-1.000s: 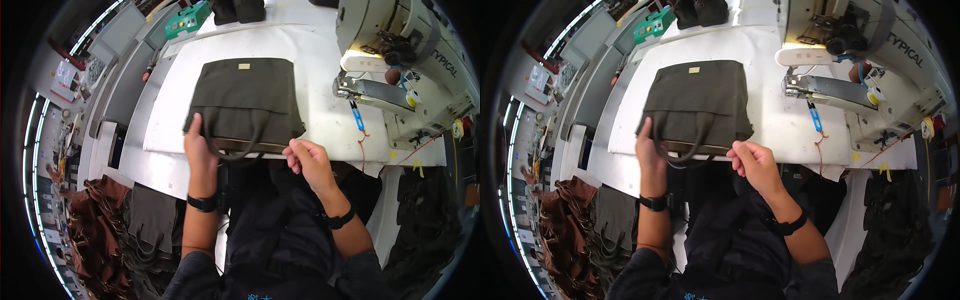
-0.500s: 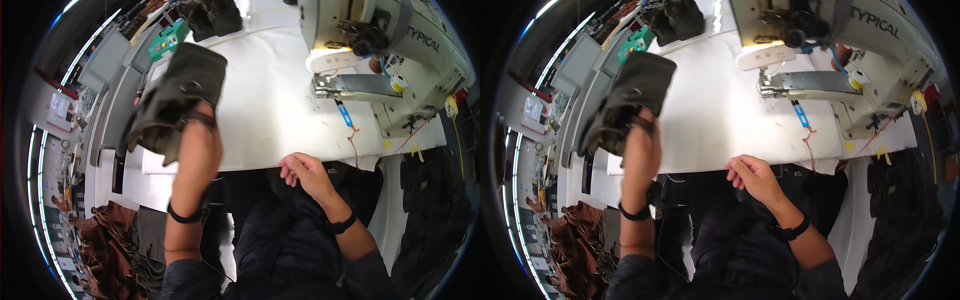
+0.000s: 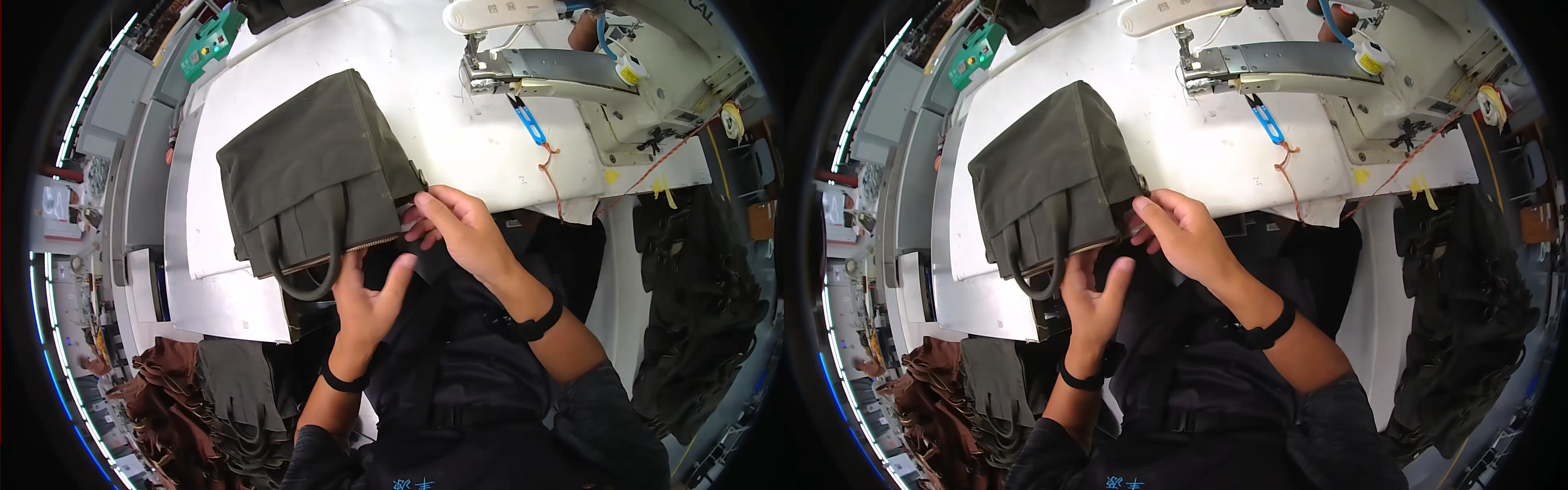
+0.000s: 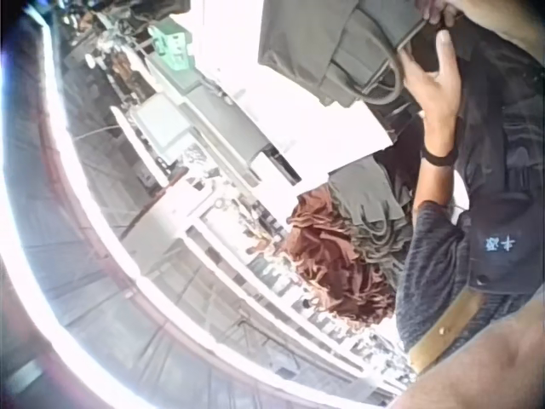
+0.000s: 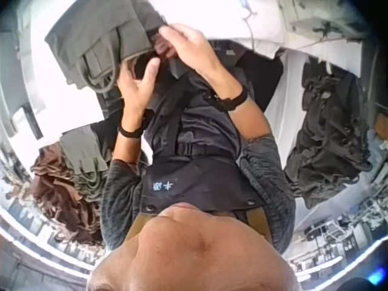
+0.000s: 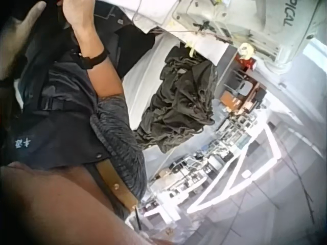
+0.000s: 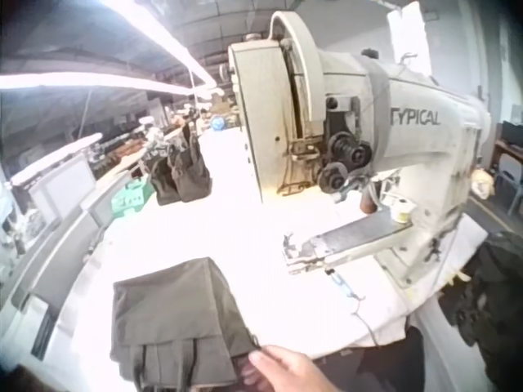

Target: The person sews a dark green fabric bag using an industrial sewing machine. They repeatedly align the zipper and bag edges, feed the bag through the machine, and trim excess thread with scissors. The person handles the bag multiple times to stitch different sections and inspect the seams.

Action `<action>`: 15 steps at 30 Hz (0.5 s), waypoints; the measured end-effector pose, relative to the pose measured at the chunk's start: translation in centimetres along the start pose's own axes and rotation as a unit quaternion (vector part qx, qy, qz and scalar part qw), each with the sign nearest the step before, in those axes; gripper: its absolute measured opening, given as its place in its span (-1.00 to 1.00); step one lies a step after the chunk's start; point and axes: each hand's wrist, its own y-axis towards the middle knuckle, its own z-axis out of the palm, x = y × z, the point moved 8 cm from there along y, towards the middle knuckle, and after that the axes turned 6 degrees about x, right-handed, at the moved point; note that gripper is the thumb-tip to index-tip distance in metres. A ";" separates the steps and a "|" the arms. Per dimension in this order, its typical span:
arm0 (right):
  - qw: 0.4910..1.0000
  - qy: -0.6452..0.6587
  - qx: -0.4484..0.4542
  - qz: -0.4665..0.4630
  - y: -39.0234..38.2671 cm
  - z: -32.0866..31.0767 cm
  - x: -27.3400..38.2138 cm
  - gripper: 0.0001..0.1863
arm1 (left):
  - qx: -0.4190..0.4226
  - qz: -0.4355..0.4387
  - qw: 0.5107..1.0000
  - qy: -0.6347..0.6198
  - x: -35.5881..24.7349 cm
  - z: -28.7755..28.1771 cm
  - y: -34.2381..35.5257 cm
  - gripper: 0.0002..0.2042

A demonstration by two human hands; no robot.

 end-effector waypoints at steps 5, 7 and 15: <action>0.995 -0.094 0.013 0.033 -0.1 0.2 0.3 -0.64 | -0.119 0.030 0.976 -0.178 0.3 -1.8 0.8 -0.64; 0.993 -0.112 -0.011 -0.040 -0.8 1.0 1.4 -0.72 | -0.131 -0.029 0.963 -0.232 1.0 -1.6 1.1 -0.66; 0.936 -0.274 -0.031 -0.220 -1.8 3.0 3.8 -0.61 | -0.026 -0.072 0.954 -0.289 -1.3 -1.0 3.9 -0.45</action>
